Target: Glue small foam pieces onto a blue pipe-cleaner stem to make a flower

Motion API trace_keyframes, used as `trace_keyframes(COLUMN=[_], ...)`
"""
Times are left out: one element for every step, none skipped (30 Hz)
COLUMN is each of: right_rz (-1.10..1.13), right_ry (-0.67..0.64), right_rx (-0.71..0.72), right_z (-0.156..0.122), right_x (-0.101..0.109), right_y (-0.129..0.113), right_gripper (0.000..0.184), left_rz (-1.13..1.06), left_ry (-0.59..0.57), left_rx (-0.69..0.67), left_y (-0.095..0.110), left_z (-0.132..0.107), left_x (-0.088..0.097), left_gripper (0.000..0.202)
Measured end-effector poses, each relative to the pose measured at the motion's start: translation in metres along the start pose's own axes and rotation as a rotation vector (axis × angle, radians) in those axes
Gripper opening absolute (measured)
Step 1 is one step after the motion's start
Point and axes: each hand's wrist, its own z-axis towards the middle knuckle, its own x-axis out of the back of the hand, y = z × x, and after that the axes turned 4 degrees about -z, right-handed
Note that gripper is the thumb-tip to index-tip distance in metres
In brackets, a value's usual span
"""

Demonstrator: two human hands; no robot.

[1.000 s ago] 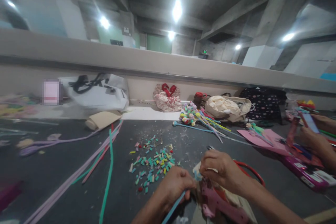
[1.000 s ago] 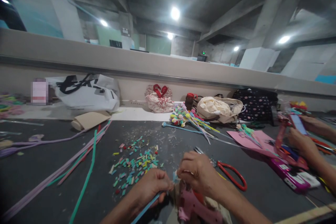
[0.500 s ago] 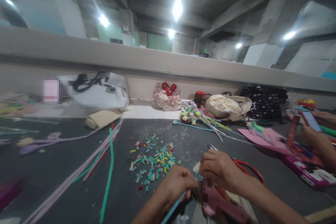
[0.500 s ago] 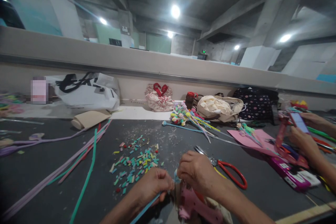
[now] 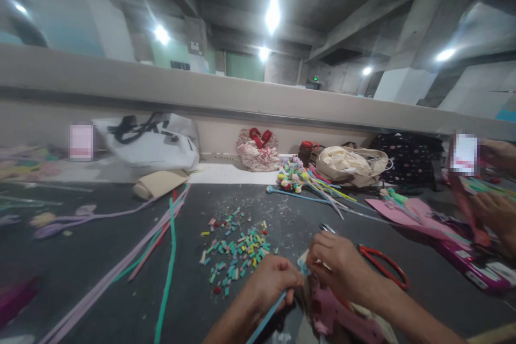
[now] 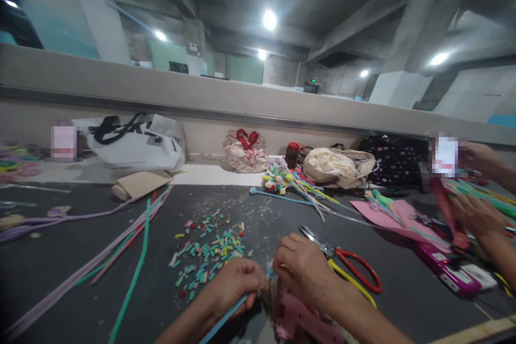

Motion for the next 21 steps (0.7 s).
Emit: trace_keyframes(right_rz=[-0.001,0.002,0.009,0.014,0.018,0.018,0.013,0.008,0.007,0.013,0.022,0.034,0.049,0.064,0.083,0.112,0.151,0.199,0.252,0.305,0.356], right_ry=[0.018,0.040,0.065,0.089,0.109,0.120,0.129,0.128,0.122,0.114,0.108,0.107,0.111,0.125,0.152,0.183,0.215,0.243,0.262,0.275,0.277], right_rx=[-0.006,-0.009,-0.010,-0.009,-0.007,-0.006,-0.007,-0.004,0.006,0.023,0.044,0.064,0.074,0.068,0.048,0.011,-0.037,-0.088,-0.138,-0.181,-0.221], right_z=[0.000,0.000,0.000,0.000,0.000,0.000,0.001,0.001,0.002,0.002,0.002,0.001,0.000,-0.002,-0.004,-0.006,-0.009,-0.012,-0.014,-0.015,-0.017], right_x=[0.000,0.001,0.001,0.001,0.000,0.000,-0.001,-0.002,-0.002,-0.002,-0.001,0.000,0.002,0.004,0.006,0.008,0.009,0.009,0.008,0.007,0.005], right_y=[-0.001,-0.002,-0.003,-0.003,-0.003,-0.003,-0.003,-0.002,-0.001,0.000,0.002,0.003,0.005,0.006,0.007,0.009,0.010,0.011,0.012,0.012,0.012], right_gripper=[0.019,0.020,0.020,0.019,0.019,0.019,0.019,0.019,0.019,0.020,0.020,0.021,0.021,0.020,0.019,0.019,0.020,0.020,0.021,0.020,0.019], left_rz=[-0.008,-0.016,-0.023,-0.031,-0.040,-0.049,-0.058,-0.067,-0.076,-0.084,-0.092,-0.099,-0.110,-0.123,-0.137,-0.153,-0.171,-0.188,-0.206,-0.224,-0.242], left_ry=[-0.003,-0.005,-0.007,-0.009,-0.010,-0.012,-0.013,-0.014,-0.014,-0.013,-0.012,-0.009,-0.006,-0.004,-0.004,-0.005,-0.009,-0.016,-0.029,-0.043,-0.056], left_rx=[0.003,0.005,0.008,0.008,0.010,0.011,0.011,0.012,0.012,0.012,0.013,0.012,0.009,0.005,-0.001,-0.007,-0.010,-0.010,-0.007,-0.002,0.002], left_y=[0.000,0.000,0.000,0.000,0.000,0.000,0.000,0.000,0.000,0.001,0.001,0.001,0.001,0.002,0.002,0.002,0.003,0.003,0.003,0.004,0.004], left_z=[0.000,0.001,0.001,0.002,0.002,0.003,0.003,0.003,0.002,0.002,0.002,0.002,0.002,0.003,0.003,0.003,0.004,0.004,0.004,0.004,0.005], left_x=[0.000,0.001,0.001,0.001,0.001,0.001,0.001,0.000,0.000,0.000,0.000,0.000,0.000,0.000,0.001,0.002,0.002,0.003,0.004,0.005,0.006], left_gripper=[0.014,0.013,0.013,0.012,0.011,0.011,0.010,0.010,0.009,0.009,0.008,0.008,0.008,0.009,0.010,0.011,0.012,0.013,0.014,0.016,0.018])
